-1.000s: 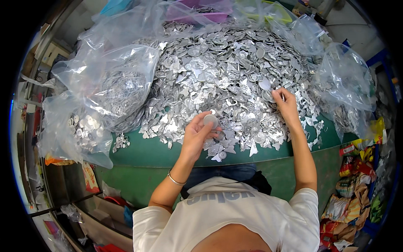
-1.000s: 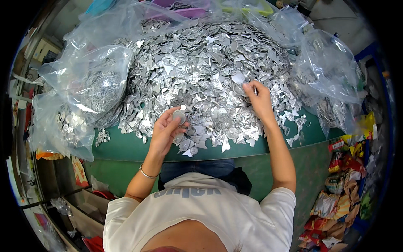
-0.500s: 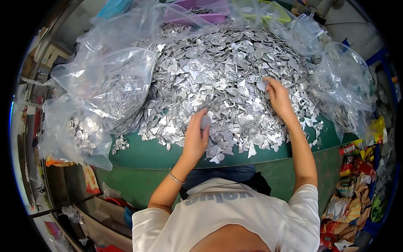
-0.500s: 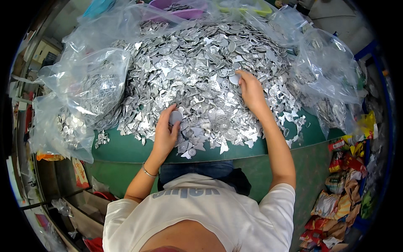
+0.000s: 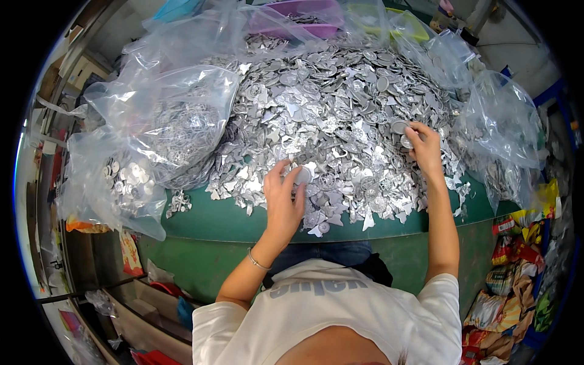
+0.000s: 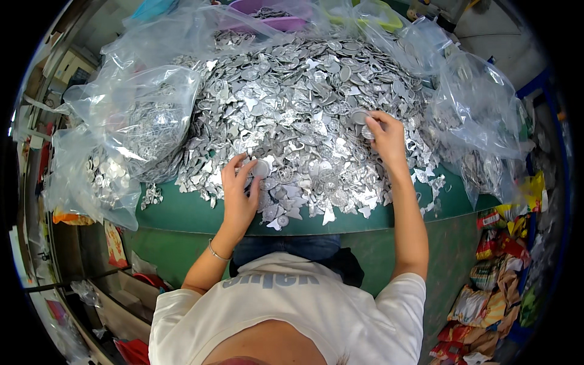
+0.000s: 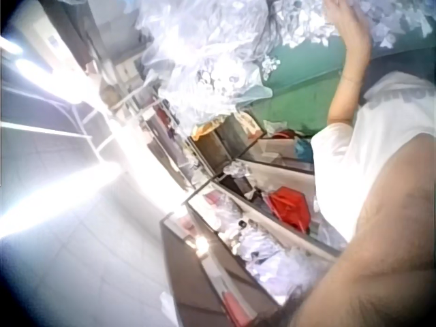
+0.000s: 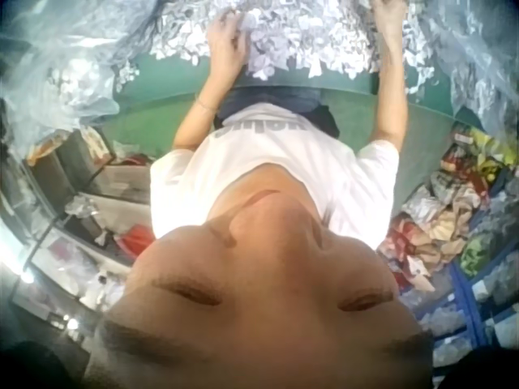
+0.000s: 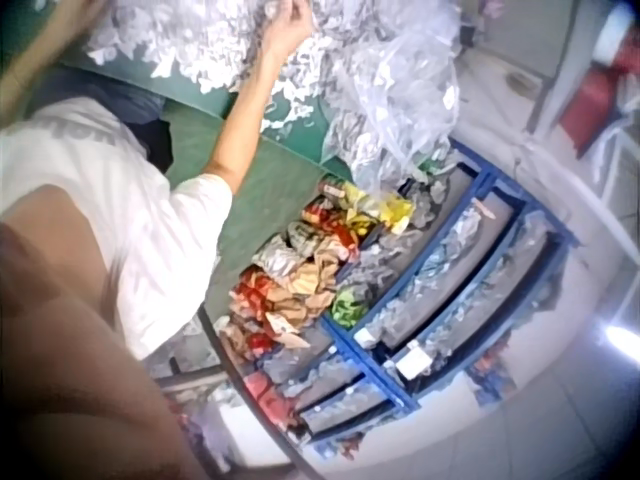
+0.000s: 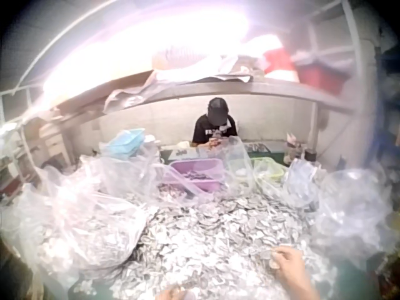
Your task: The person sorts small silver-colored decorative pieces by hand on a green workbench, picking through a large central pile and placing selected items into plastic bags.
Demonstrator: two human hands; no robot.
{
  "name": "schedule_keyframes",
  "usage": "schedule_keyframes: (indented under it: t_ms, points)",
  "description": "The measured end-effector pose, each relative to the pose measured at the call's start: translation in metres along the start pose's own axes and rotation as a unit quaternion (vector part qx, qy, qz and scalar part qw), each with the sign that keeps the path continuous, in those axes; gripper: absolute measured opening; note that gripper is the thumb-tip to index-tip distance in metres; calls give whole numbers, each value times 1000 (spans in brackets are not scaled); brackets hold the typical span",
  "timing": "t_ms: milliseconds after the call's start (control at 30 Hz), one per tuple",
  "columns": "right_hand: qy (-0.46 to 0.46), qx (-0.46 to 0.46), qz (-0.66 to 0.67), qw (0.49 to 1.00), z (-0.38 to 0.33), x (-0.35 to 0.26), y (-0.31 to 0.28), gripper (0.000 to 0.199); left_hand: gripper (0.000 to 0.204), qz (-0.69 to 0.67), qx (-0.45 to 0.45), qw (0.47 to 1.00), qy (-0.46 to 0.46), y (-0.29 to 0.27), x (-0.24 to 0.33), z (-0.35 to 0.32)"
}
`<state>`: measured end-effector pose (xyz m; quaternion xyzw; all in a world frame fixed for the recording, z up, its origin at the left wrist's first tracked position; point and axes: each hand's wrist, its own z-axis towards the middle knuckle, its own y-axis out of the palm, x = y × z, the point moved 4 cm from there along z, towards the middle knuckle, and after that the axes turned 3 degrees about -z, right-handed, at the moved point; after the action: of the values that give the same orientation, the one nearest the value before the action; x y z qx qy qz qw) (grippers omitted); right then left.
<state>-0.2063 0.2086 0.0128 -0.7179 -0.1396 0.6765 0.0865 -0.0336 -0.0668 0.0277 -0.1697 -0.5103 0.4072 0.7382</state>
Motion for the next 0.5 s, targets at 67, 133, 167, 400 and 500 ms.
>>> schedule_keyframes:
  t_ms: [67, 133, 167, 400, 500]
  points:
    - [57, -88, 200, 974, -12, 3, 7, 21, 34, -147, -26, 987, -57, 0, 2, 0]
    - [107, -197, 377, 899, -29, -5, 23, 35, 35, -379, -91, 909, -149, 11, 7, -3]
    - [127, -244, 451, 849, -39, -14, 34, 34, 34, -446, -118, 868, -181, 18, 11, -4]
    - [-117, -350, 50, 928, -82, -36, 80, 31, 40, -746, -217, 427, -462, 77, 37, 5]
    - [-181, -296, -94, 933, -92, -52, 81, 28, 38, -756, -207, 408, -468, 79, 42, 15]
